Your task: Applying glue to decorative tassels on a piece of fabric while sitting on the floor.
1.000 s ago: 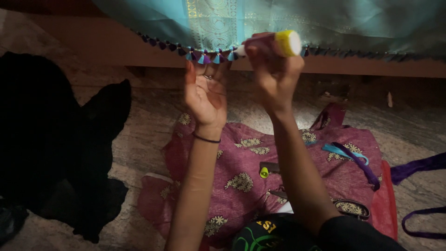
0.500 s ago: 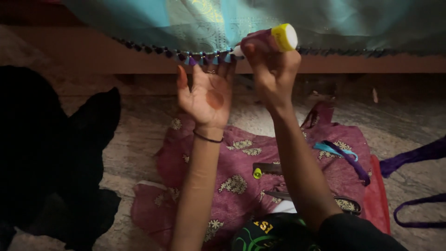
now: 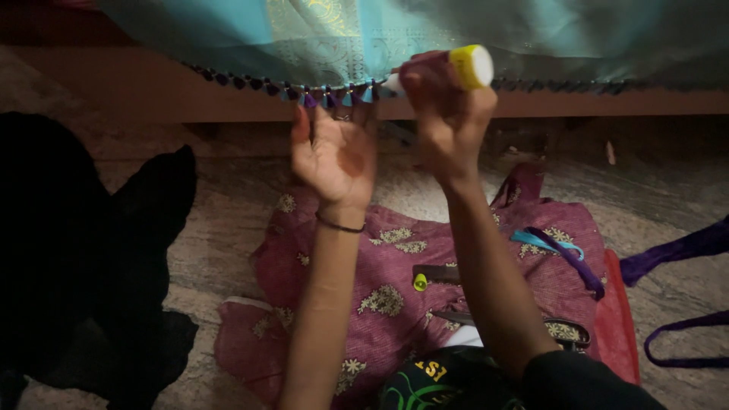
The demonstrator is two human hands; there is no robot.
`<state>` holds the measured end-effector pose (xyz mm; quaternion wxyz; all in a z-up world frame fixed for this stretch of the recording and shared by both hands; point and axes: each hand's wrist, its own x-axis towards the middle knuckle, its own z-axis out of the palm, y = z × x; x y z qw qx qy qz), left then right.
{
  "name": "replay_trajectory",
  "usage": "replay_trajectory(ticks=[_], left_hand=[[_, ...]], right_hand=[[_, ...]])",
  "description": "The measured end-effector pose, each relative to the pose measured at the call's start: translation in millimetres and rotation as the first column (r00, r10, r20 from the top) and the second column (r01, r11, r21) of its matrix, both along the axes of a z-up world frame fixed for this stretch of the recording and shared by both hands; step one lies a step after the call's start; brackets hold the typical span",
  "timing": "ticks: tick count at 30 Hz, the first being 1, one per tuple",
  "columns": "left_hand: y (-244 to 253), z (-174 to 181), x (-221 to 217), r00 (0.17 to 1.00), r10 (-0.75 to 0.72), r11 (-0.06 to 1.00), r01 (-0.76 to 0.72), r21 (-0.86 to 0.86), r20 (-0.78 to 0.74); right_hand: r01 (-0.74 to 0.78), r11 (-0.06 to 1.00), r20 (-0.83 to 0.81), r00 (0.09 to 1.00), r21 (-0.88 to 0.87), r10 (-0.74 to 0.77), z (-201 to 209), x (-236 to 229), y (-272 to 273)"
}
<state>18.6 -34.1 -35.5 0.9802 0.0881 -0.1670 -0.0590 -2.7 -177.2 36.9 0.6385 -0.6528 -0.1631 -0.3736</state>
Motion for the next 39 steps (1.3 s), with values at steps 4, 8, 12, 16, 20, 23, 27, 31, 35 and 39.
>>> replay_trajectory(ticks=[4, 8, 12, 16, 20, 23, 27, 31, 35, 39], left_hand=[[-8.1, -77.7, 31.4, 0.951, -0.178, 0.970, 0.213, -0.119, 0.251], [-32.9, 34.3, -1.9, 0.974, -0.164, 0.985, 0.172, 0.035, -0.158], [-36.9, 33.3, -7.5, 0.982, -0.129, 0.986, 0.142, 0.086, -0.134], [-36.2, 21.0, -5.4, 0.990, -0.105, 0.994, 0.107, 0.021, -0.091], [-34.5, 13.7, -11.0, 0.996, -0.027, 0.997, 0.033, 0.069, -0.081], [-33.5, 10.5, -12.8, 0.994, 0.099, 0.973, -0.106, 0.206, 0.045], [-33.5, 32.0, -19.0, 0.998, 0.036, 0.976, -0.023, 0.216, -0.059], [-33.9, 31.6, -19.1, 0.997, 0.034, 0.977, -0.018, 0.212, -0.072], [-32.2, 34.7, -21.6, 0.996, -0.039, 0.968, 0.059, 0.245, -0.086], [-33.2, 33.0, -19.9, 0.996, 0.008, 0.976, 0.011, 0.216, -0.091]], right_hand=[[-0.037, 0.984, -0.074, 0.996, 0.177, 0.051, -8.2, -3.5, -18.9], [0.022, 0.989, -0.095, 0.995, 0.143, -0.008, -3.2, -5.9, -27.7], [-0.012, 0.997, -0.086, 0.996, 0.076, 0.019, 5.0, -8.2, -24.4], [-0.041, 0.999, -0.056, 0.998, 0.005, 0.041, 20.4, -11.2, -14.7], [0.066, 0.990, -0.091, 0.993, -0.126, -0.078, 29.7, -17.2, -11.7], [0.064, 0.990, 0.010, 0.998, -0.127, -0.063, 29.4, -14.3, -11.9], [0.199, 0.941, 0.037, 0.980, -0.274, -0.197, 28.0, -12.4, -12.6], [0.206, 0.928, 0.121, 0.977, -0.310, -0.176, 30.5, -14.5, -11.8], [0.260, 0.912, 0.149, 0.964, -0.318, -0.223, 26.9, -15.2, -15.6], [0.132, 0.986, 0.008, 0.991, -0.099, -0.132, 20.2, -18.4, -22.9]])
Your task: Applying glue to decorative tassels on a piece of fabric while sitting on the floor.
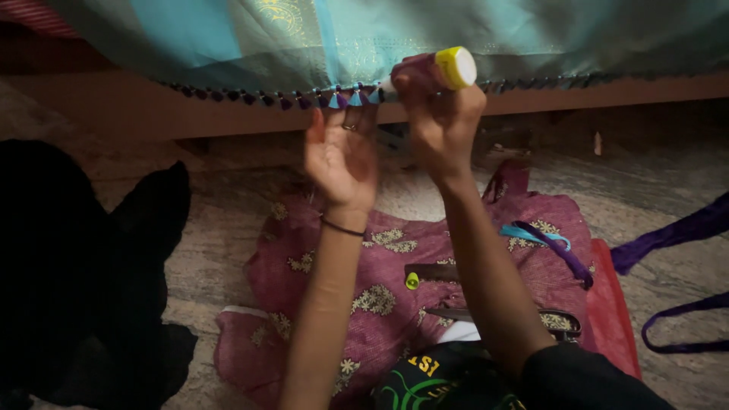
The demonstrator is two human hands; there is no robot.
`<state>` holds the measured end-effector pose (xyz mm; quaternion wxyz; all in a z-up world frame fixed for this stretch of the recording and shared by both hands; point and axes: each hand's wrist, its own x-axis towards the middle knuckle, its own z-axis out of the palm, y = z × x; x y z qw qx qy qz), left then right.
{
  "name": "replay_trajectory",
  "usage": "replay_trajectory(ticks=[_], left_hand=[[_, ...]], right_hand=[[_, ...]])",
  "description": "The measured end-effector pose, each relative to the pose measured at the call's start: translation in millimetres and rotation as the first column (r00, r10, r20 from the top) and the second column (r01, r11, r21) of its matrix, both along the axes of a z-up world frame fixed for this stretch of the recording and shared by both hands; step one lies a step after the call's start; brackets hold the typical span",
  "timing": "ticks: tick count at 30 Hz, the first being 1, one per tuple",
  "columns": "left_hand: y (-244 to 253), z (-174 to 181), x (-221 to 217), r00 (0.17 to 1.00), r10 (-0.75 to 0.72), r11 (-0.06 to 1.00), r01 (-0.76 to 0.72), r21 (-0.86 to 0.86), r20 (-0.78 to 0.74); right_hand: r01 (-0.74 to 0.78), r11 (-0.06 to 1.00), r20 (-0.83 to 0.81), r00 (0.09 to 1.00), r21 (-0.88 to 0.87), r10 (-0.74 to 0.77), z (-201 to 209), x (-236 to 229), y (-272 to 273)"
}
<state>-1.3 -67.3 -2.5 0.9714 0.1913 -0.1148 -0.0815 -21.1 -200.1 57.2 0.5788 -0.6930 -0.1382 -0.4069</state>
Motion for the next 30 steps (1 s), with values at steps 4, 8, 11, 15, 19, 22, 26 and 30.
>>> replay_trajectory(ticks=[4, 8, 11, 15, 19, 22, 26, 30], left_hand=[[-1.4, 1.0, 2.8, 0.998, -0.054, 0.997, 0.056, -0.051, 0.036], [-1.1, -2.1, 3.2, 0.997, -0.053, 0.998, 0.056, -0.041, 0.055], [-0.7, -2.3, 2.8, 0.997, -0.059, 0.997, 0.061, -0.050, 0.044], [0.0, -1.0, 2.4, 0.999, -0.020, 1.000, 0.020, -0.001, 0.027], [2.4, -0.1, 1.7, 0.996, -0.085, 0.994, 0.086, -0.067, 0.031], [0.7, -7.3, 6.5, 0.997, -0.047, 0.996, 0.052, -0.072, 0.062], [0.1, 1.1, 2.0, 0.992, -0.100, 0.987, 0.108, -0.118, 0.073], [-1.7, 11.7, -0.1, 0.994, -0.086, 0.992, 0.092, -0.089, 0.062]], right_hand=[[-0.104, 0.986, -0.006, 0.994, 0.128, 0.105, -2.4, -0.9, -2.3], [-0.007, 1.000, -0.019, 1.000, 0.006, 0.007, 0.9, -1.9, -2.5], [0.016, 0.999, -0.008, 1.000, -0.035, -0.016, -1.2, -0.7, -0.9], [-0.038, 0.999, 0.013, 0.999, -0.007, 0.038, -2.3, 1.9, -0.6], [0.005, 0.999, 0.045, 0.999, -0.040, -0.003, -21.4, 11.4, -13.1], [0.046, 0.999, 0.009, 0.999, 0.002, -0.046, -15.9, 1.2, -17.6], [-0.048, 0.995, 0.006, 0.999, 0.086, 0.048, -13.1, -1.2, -15.2], [0.036, 0.999, -0.019, 0.999, -0.002, -0.036, -9.7, -4.8, -13.3]])
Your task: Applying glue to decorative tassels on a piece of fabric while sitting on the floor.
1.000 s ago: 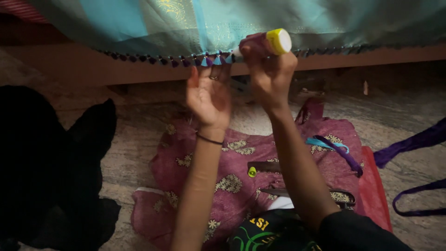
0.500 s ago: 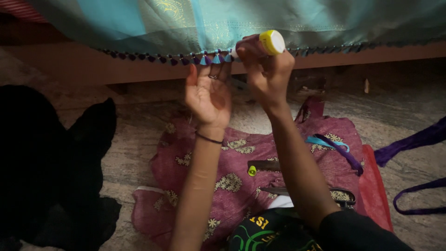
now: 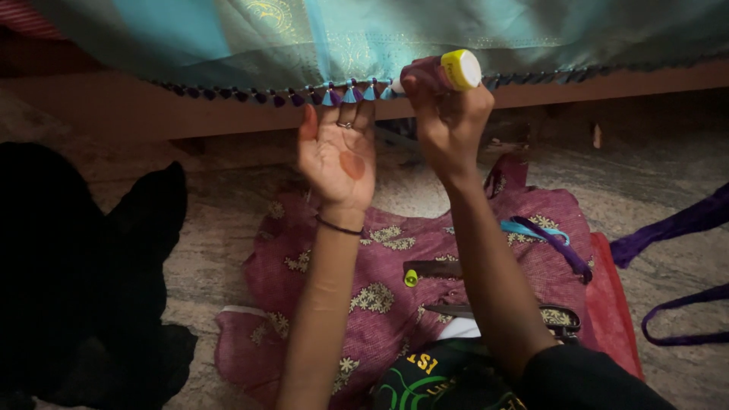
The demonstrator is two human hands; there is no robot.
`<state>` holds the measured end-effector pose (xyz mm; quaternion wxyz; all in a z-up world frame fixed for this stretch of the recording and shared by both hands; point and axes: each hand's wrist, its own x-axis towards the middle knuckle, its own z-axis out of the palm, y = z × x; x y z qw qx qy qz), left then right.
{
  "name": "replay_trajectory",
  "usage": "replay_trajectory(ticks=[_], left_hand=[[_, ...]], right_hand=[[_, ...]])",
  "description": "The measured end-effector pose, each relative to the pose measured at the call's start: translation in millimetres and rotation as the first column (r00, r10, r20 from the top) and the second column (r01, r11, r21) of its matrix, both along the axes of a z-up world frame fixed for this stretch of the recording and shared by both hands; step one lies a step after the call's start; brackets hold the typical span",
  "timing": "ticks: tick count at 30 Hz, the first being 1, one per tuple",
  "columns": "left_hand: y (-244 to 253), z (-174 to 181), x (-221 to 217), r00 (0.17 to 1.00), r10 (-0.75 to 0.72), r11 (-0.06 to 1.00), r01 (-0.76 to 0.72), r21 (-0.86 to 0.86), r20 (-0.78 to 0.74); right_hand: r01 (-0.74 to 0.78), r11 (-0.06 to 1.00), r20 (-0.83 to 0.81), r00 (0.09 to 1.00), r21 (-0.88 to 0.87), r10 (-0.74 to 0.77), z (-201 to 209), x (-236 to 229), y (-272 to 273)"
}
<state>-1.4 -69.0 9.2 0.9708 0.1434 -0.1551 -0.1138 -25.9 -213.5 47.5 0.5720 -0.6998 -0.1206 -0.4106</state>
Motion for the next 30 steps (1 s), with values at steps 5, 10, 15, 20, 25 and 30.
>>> replay_trajectory(ticks=[5, 10, 15, 20, 25, 30], left_hand=[[2.1, -10.0, 3.4, 0.999, 0.023, 1.000, -0.023, 0.006, 0.028], [1.3, -12.3, 3.2, 0.999, -0.023, 0.997, 0.026, -0.069, 0.040], [-0.9, -14.0, 4.2, 0.999, 0.024, 1.000, -0.024, -0.019, 0.045], [-0.3, -8.2, 2.3, 1.000, 0.008, 0.999, -0.009, -0.032, -0.011], [-0.8, -8.6, 2.2, 1.000, 0.009, 0.999, -0.009, -0.040, 0.001], [1.3, -9.3, 2.5, 1.000, 0.005, 0.999, -0.004, -0.035, 0.015]], right_hand=[[0.028, 0.998, 0.051, 0.998, -0.065, -0.024, 0.4, 1.2, 0.1], [0.137, 0.981, -0.014, 0.990, -0.137, -0.140, -17.5, 7.7, -9.2], [0.079, 0.997, 0.066, 0.995, -0.003, -0.079, -18.2, 2.6, -15.4], [0.048, 0.995, 0.015, 0.999, 0.082, -0.049, -13.3, -1.7, -14.1], [0.160, 0.984, 0.014, 0.987, -0.083, -0.160, -21.0, 4.8, -17.8], [0.201, 0.971, 0.057, 0.979, -0.132, -0.195, -23.5, 4.8, -17.3]])
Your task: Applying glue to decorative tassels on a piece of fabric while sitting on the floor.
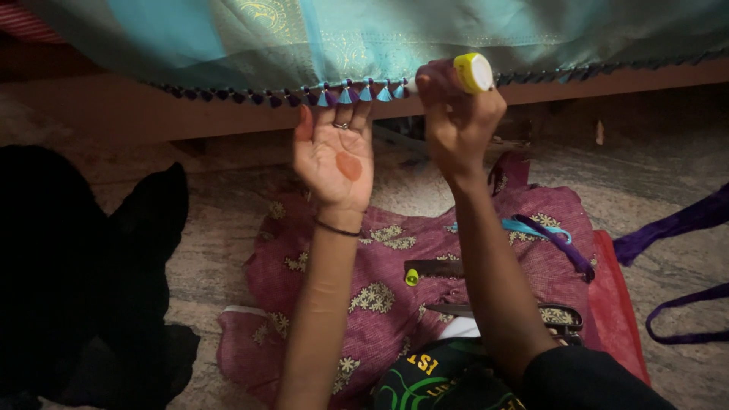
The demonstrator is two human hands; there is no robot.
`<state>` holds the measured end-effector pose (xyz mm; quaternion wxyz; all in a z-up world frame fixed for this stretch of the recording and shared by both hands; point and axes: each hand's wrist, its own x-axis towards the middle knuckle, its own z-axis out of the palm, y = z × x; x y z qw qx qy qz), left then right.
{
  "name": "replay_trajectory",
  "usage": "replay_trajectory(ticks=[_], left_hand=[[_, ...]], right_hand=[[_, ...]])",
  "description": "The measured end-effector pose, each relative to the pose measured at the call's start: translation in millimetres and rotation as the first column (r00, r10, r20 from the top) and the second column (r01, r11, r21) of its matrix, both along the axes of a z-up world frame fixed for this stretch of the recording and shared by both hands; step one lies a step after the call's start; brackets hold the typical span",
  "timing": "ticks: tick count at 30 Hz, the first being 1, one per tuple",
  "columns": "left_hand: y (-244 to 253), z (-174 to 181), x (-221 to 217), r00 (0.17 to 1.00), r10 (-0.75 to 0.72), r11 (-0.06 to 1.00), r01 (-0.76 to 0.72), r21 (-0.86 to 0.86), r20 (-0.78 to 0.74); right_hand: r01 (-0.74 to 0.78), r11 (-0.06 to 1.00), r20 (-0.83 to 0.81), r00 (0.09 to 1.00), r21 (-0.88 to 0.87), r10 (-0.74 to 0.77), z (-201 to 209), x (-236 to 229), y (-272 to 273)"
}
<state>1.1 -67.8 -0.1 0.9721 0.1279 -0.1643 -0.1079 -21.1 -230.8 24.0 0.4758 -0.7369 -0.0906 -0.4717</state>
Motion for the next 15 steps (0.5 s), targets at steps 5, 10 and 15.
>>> replay_trajectory(ticks=[5, 10, 15], left_hand=[[0.4, -0.8, -0.3, 1.000, -0.018, 1.000, 0.018, -0.014, -0.006], [-0.6, 3.5, 0.0, 1.000, -0.017, 1.000, 0.017, 0.013, 0.007], [-1.0, -1.4, 0.5, 1.000, -0.004, 1.000, 0.003, -0.009, -0.006]], right_hand=[[0.080, 0.996, -0.016, 0.997, 0.042, -0.079, -1.6, -6.5, -6.3], [0.024, 0.994, -0.023, 0.999, 0.103, -0.021, -1.3, -7.9, -9.8], [0.115, 0.991, 0.011, 0.993, -0.074, -0.114, -3.7, -4.0, -10.1]])
